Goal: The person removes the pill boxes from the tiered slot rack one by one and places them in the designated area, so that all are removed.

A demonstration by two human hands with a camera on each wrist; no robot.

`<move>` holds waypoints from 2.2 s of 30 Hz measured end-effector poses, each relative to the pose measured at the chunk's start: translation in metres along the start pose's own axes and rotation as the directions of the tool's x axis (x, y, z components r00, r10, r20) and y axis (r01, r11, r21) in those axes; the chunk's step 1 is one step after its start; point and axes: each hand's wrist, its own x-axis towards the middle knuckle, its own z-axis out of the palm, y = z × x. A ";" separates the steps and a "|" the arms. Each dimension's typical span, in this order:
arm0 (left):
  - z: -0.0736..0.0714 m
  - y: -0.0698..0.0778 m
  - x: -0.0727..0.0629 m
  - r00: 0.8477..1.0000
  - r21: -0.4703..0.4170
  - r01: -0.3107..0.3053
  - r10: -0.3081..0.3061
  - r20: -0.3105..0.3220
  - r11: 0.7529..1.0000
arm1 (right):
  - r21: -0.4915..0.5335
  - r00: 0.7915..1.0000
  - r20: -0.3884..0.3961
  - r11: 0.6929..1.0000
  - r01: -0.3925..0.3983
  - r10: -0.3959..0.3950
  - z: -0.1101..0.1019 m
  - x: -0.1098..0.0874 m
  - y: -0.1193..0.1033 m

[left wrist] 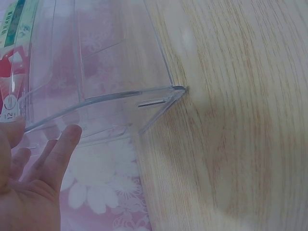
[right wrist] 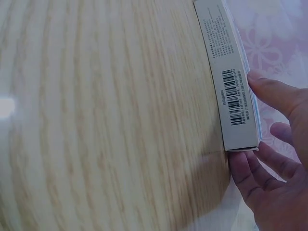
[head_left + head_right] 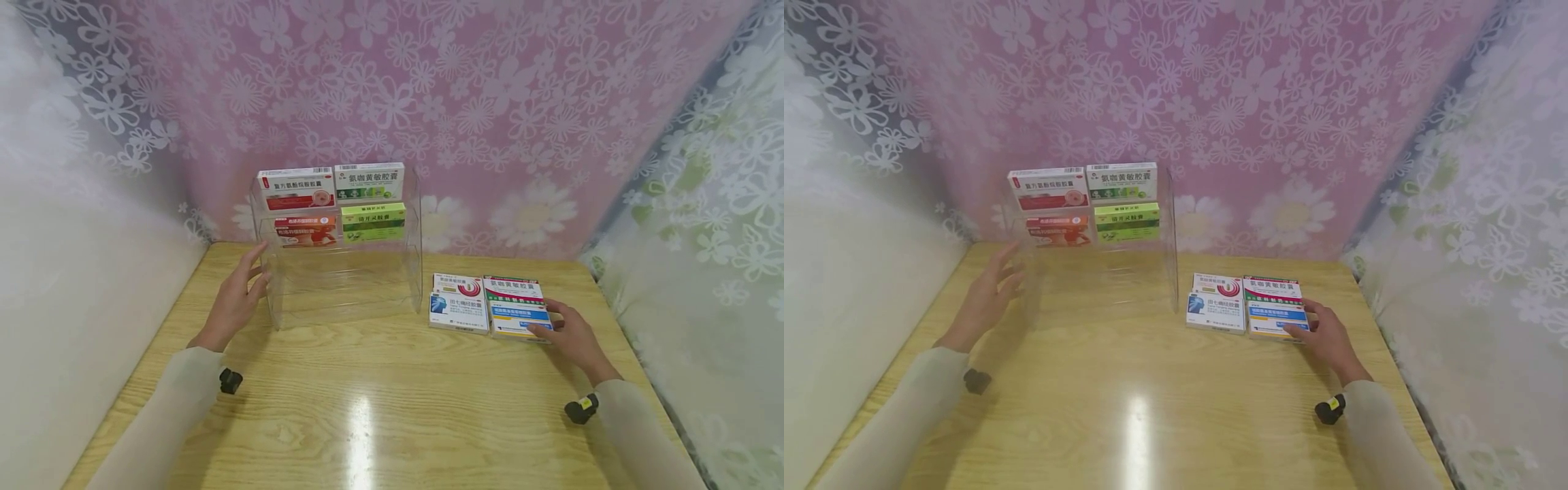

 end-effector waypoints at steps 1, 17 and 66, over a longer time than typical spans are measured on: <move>0.000 0.000 0.000 1.000 -0.002 0.000 0.000 0.000 1.000 | 0.002 1.000 -0.001 1.000 -0.001 0.001 0.001 0.000 0.000; -0.002 0.000 0.000 1.000 0.011 -0.009 0.009 -0.006 1.000 | 0.016 1.000 -0.018 1.000 0.020 -0.020 0.006 0.002 -0.002; -0.002 0.004 -0.001 1.000 -0.010 0.005 -0.005 -0.010 1.000 | 0.167 0.821 -0.084 0.804 0.571 -0.565 0.030 0.080 -0.315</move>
